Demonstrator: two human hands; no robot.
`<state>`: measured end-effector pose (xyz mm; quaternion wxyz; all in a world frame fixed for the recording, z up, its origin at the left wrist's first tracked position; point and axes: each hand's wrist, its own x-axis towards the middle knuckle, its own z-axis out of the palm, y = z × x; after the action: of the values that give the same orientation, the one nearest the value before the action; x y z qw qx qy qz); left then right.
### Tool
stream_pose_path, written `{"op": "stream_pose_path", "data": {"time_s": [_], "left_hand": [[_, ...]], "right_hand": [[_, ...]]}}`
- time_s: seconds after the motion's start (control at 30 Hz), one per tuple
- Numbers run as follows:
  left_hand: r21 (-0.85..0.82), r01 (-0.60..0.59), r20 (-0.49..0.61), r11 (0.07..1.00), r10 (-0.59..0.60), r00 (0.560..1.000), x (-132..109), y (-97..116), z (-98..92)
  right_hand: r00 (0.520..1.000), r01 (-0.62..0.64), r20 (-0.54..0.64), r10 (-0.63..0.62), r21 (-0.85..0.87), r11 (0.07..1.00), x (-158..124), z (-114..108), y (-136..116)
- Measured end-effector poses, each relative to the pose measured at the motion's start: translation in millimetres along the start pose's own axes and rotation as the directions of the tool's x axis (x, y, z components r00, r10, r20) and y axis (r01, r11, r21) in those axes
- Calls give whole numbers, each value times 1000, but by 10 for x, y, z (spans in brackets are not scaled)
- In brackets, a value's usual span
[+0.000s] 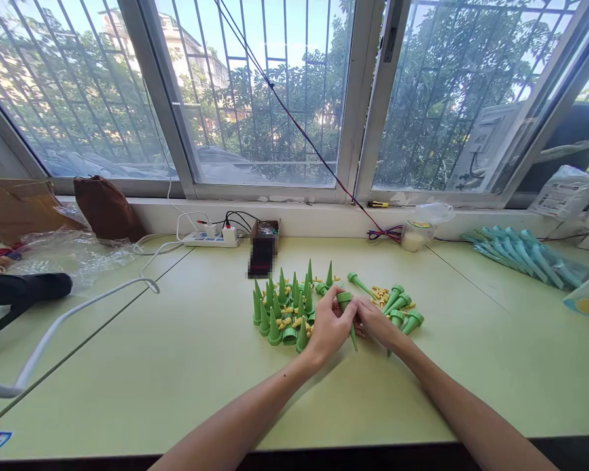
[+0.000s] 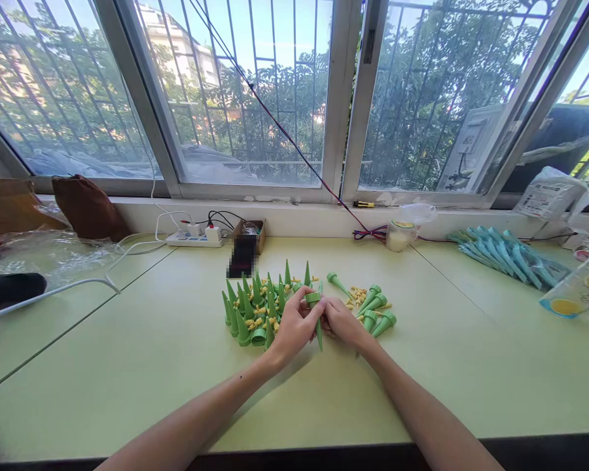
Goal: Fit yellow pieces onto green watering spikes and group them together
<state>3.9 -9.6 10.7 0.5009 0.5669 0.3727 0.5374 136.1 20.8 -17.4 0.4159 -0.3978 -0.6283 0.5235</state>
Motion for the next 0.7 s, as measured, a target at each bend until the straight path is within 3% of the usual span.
{"op": "stream_pose_path", "data": {"time_s": [0.37, 0.7], "left_hand": [[105, -35, -36, 994, 39, 999, -19, -36, 21], [142, -108, 23, 984, 106, 994, -7, -40, 4]], "right_hand": [[999, 36, 1, -36, -116, 993, -13, -46, -1], [995, -93, 45, 90, 95, 991, -4, -14, 5]]}}
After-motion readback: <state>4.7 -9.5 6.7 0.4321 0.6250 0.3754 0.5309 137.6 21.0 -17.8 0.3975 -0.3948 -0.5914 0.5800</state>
